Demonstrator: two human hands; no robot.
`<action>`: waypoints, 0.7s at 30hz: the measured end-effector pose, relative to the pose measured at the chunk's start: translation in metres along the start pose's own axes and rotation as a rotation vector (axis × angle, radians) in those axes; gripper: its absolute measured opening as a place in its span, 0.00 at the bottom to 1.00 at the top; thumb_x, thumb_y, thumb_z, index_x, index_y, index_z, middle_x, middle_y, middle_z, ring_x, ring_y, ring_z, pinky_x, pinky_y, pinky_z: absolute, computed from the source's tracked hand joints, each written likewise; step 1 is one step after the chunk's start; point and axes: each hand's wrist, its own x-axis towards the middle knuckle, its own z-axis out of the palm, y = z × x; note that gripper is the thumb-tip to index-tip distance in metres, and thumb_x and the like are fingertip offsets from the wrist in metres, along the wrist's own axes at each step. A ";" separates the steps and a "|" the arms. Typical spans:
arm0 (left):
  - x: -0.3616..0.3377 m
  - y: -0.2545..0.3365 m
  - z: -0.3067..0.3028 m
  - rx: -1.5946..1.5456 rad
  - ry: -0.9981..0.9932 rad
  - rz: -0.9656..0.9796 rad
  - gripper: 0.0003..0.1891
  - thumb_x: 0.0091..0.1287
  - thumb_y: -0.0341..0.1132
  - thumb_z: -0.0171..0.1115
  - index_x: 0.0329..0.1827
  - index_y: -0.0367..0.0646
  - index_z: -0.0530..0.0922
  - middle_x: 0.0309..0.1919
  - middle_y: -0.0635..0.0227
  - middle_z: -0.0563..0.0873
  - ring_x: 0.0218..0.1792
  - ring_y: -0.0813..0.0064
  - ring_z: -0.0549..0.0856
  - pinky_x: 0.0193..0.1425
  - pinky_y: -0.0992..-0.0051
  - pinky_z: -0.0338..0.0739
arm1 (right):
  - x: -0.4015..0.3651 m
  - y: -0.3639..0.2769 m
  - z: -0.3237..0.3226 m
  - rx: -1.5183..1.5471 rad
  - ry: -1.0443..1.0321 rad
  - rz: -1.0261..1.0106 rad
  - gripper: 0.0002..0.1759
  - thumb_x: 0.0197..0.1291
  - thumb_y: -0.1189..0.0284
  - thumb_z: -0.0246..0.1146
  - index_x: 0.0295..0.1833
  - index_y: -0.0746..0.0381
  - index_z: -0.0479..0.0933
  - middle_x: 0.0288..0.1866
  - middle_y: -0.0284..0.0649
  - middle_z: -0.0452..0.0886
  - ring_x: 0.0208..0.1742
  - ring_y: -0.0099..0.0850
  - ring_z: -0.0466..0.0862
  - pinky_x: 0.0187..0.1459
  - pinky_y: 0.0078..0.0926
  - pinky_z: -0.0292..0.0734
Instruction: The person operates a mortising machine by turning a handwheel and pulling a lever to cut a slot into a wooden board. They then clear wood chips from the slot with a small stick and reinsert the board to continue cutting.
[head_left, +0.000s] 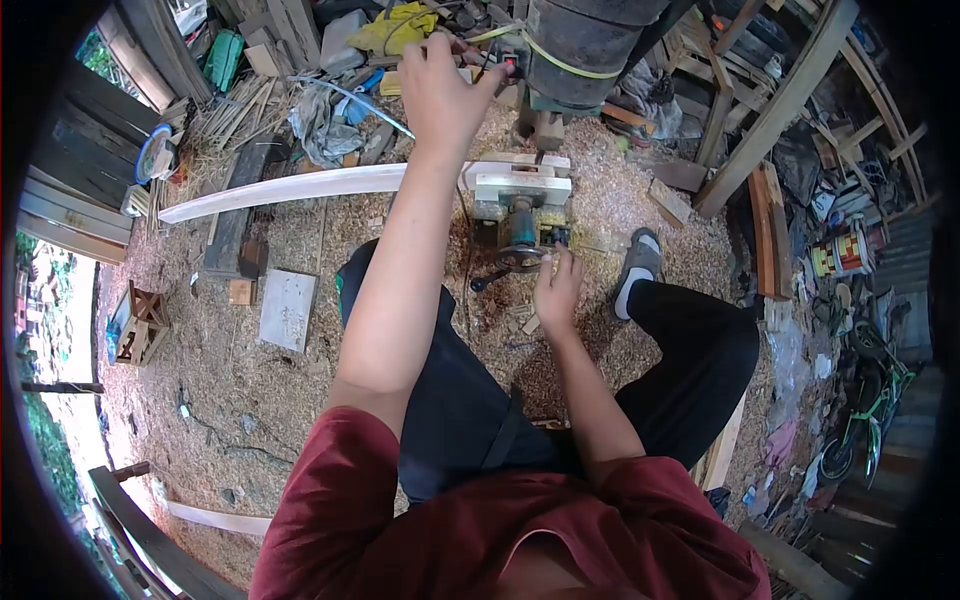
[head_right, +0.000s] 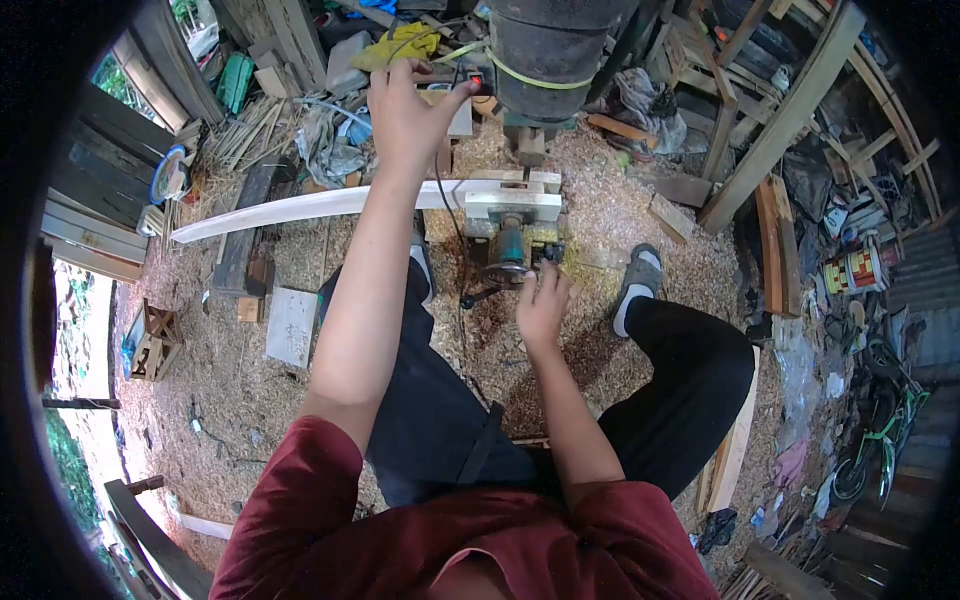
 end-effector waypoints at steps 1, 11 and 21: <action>0.001 -0.003 0.004 0.051 0.003 0.006 0.32 0.53 0.56 0.89 0.49 0.43 0.82 0.49 0.53 0.81 0.52 0.47 0.82 0.58 0.54 0.78 | -0.001 -0.001 0.001 0.014 -0.018 -0.018 0.24 0.81 0.62 0.60 0.74 0.63 0.77 0.68 0.57 0.79 0.70 0.59 0.78 0.76 0.58 0.63; 0.000 -0.017 0.014 0.092 -0.015 0.188 0.42 0.54 0.58 0.89 0.62 0.38 0.80 0.57 0.51 0.82 0.59 0.46 0.83 0.65 0.54 0.80 | -0.007 0.004 0.008 0.045 -0.111 -0.034 0.26 0.80 0.64 0.61 0.76 0.66 0.74 0.70 0.61 0.76 0.72 0.63 0.76 0.75 0.57 0.69; -0.031 -0.017 -0.012 -0.476 -0.033 -0.225 0.16 0.77 0.43 0.71 0.50 0.37 0.83 0.41 0.56 0.87 0.44 0.56 0.87 0.51 0.61 0.80 | 0.001 -0.002 0.020 0.100 -0.092 -0.085 0.32 0.70 0.56 0.73 0.67 0.68 0.75 0.60 0.60 0.78 0.61 0.61 0.80 0.65 0.54 0.75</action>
